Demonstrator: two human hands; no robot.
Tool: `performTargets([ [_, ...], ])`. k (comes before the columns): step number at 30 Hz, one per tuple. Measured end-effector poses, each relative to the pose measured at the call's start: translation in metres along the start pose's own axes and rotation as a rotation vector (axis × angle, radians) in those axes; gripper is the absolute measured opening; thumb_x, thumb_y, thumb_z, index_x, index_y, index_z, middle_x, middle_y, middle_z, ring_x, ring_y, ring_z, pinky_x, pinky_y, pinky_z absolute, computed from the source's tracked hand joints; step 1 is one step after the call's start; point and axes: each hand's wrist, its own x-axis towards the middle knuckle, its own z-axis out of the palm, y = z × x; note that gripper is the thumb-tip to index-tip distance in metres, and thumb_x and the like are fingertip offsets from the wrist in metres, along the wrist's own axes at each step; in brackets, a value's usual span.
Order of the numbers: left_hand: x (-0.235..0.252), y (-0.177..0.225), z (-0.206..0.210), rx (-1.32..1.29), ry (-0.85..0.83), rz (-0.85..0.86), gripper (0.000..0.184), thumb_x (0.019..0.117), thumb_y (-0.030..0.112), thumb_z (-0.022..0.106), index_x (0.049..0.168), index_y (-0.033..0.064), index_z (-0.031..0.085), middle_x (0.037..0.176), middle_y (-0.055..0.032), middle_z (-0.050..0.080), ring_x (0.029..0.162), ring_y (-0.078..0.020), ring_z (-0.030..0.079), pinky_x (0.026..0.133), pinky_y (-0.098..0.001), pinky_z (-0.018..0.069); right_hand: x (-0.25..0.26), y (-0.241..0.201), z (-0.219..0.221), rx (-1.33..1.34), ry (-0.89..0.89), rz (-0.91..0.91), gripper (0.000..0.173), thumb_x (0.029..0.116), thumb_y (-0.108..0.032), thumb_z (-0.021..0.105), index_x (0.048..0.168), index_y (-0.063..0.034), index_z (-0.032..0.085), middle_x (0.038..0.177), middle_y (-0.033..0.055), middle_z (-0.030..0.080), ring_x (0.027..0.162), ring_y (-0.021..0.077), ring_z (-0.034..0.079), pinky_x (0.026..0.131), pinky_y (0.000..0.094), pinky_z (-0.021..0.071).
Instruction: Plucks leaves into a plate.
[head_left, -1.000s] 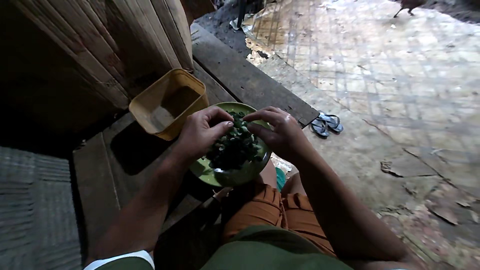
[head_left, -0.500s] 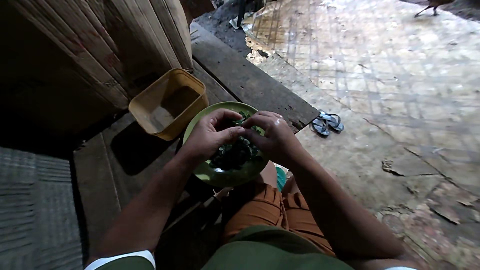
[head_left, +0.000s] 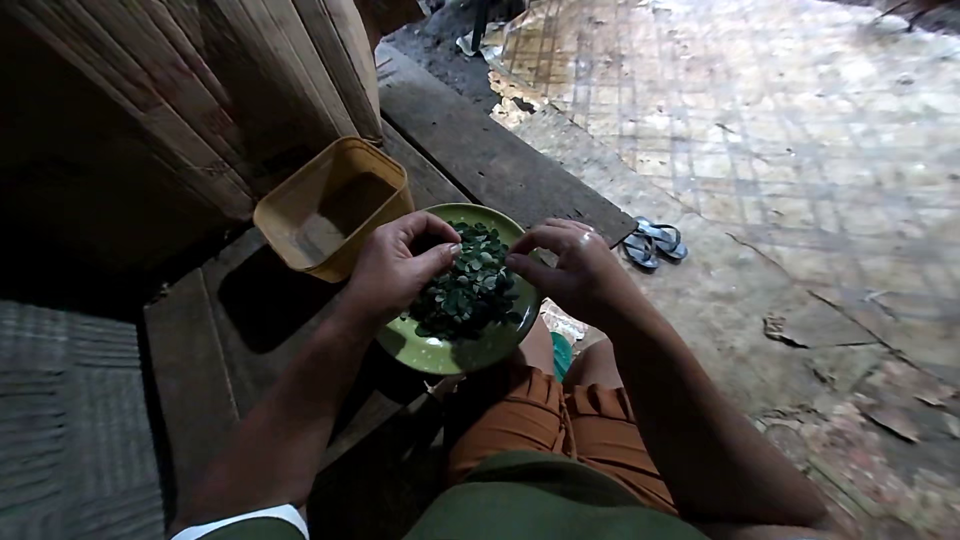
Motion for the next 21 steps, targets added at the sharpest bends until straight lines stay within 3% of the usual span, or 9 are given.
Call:
performTargets([
  [3,-0.003,0.000,0.004,0.164,-0.050,0.125,0.016,0.0937,0.016,0.073,0.108,0.0090,0.073,0.106,0.0008,0.071,0.095,-0.0020,0.067,0.084,-0.0204,0.0570,0.001,-0.001,0.001,-0.033,-0.019,-0.005,0.015,0.0965,-0.021,0.067,0.098,-0.0092,0.077,0.092,0.0056,0.071,0.097,0.0225,0.065,0.104,0.0541,0.0406],
  [6,-0.005,-0.004,0.011,0.327,-0.071,0.257,0.024,0.0934,0.022,0.073,0.114,0.0112,0.074,0.113,-0.0017,0.070,0.109,-0.0075,0.064,0.096,-0.0275,0.0534,0.003,-0.006,0.005,-0.060,-0.031,-0.058,0.015,0.0949,-0.021,0.067,0.097,-0.0105,0.077,0.089,0.0048,0.070,0.093,0.0218,0.065,0.103,0.0549,0.0402],
  [10,-0.004,-0.012,0.015,0.468,-0.038,0.334,0.014,0.0958,0.020,0.068,0.103,0.0126,0.077,0.099,0.0000,0.074,0.097,-0.0117,0.068,0.090,-0.0418,0.0511,0.006,-0.011,0.008,-0.064,-0.038,-0.079,0.014,0.0948,-0.022,0.067,0.096,-0.0115,0.077,0.086,0.0027,0.068,0.089,0.0191,0.064,0.101,0.0539,0.0404],
  [13,-0.004,-0.012,0.015,0.488,-0.014,0.329,0.012,0.0969,0.019,0.067,0.099,0.0122,0.076,0.092,0.0019,0.072,0.088,-0.0079,0.067,0.085,-0.0354,0.0529,0.007,-0.011,0.008,-0.049,-0.031,-0.077,0.017,0.0968,-0.025,0.066,0.099,-0.0132,0.077,0.090,0.0018,0.070,0.094,0.0183,0.065,0.102,0.0531,0.0396],
  [16,-0.004,-0.009,0.014,0.477,0.007,0.311,0.011,0.0963,0.018,0.068,0.099,0.0111,0.076,0.093,0.0002,0.073,0.087,-0.0079,0.067,0.083,-0.0321,0.0535,0.010,-0.010,0.011,-0.035,-0.025,-0.096,0.020,0.0982,-0.030,0.065,0.104,-0.0152,0.077,0.094,0.0004,0.070,0.096,0.0173,0.064,0.102,0.0533,0.0395],
  [21,-0.001,-0.007,0.005,0.487,0.063,0.343,0.011,0.0961,0.017,0.069,0.098,0.0083,0.076,0.091,-0.0022,0.073,0.086,-0.0063,0.067,0.082,-0.0260,0.0540,0.012,-0.008,0.013,-0.034,0.002,-0.112,0.016,0.0982,-0.023,0.066,0.100,-0.0105,0.076,0.092,0.0034,0.071,0.094,0.0198,0.066,0.102,0.0531,0.0412],
])
